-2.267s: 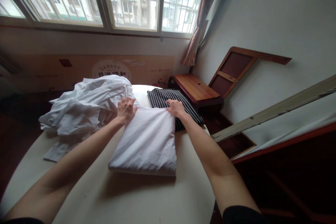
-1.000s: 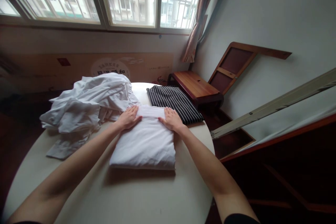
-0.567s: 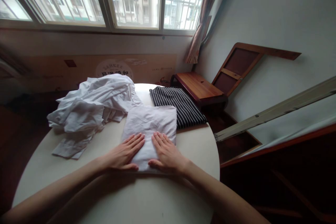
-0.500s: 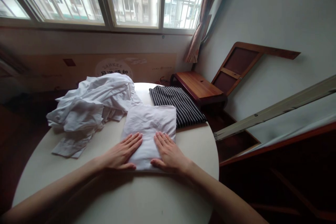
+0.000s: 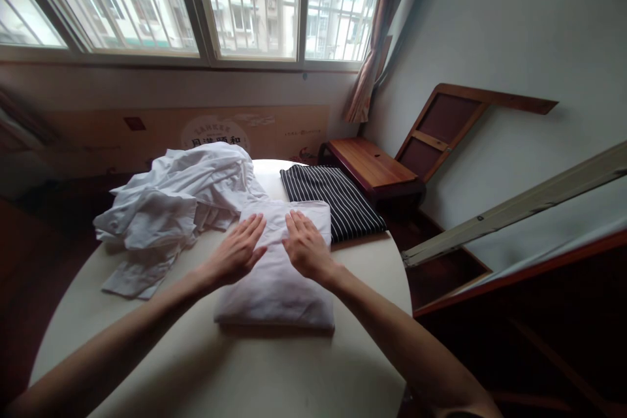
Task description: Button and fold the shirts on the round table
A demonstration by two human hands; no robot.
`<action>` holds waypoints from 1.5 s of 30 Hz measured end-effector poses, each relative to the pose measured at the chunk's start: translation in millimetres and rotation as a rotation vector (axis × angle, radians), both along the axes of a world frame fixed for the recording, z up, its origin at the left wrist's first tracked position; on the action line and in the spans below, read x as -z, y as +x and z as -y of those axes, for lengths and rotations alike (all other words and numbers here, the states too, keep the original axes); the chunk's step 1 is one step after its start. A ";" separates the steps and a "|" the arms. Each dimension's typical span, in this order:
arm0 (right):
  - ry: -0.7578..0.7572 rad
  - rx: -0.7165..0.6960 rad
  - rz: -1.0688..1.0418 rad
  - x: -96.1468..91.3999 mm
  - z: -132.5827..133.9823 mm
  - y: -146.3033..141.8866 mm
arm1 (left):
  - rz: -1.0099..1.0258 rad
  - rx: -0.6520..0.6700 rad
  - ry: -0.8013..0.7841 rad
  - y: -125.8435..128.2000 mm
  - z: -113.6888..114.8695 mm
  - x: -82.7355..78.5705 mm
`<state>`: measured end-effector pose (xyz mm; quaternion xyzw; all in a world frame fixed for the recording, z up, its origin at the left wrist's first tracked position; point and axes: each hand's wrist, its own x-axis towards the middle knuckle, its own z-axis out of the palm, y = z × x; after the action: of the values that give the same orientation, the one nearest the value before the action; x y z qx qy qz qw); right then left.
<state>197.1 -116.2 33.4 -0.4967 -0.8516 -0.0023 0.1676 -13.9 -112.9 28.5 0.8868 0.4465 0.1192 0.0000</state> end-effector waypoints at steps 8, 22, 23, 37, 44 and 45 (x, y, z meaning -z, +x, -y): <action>-0.148 0.246 0.116 43.1 -64.5 -31.3 | 0.011 -0.284 -0.014 42.0 -63.5 49.8; -0.106 0.281 0.155 29.9 -25.0 51.9 | 0.005 -0.084 -0.012 -20.1 -19.5 34.2; -0.089 0.202 0.132 25.5 -8.3 51.3 | 0.004 0.025 -0.019 -24.3 -5.5 30.0; 0.048 -0.239 0.213 44.2 109.2 47.6 | -0.135 0.383 -0.046 -55.2 71.3 40.5; -0.021 -0.212 -0.057 32.2 108.7 52.1 | 0.015 0.414 0.119 -52.5 77.1 23.9; -0.071 -0.123 -0.198 33.7 108.9 53.3 | 0.071 0.405 0.100 -52.4 75.8 22.6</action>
<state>250.4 -225.1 -0.2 -0.4468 -0.8593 0.0872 0.2330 -66.3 -188.7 5.9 0.9527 0.2522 0.1698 -0.0044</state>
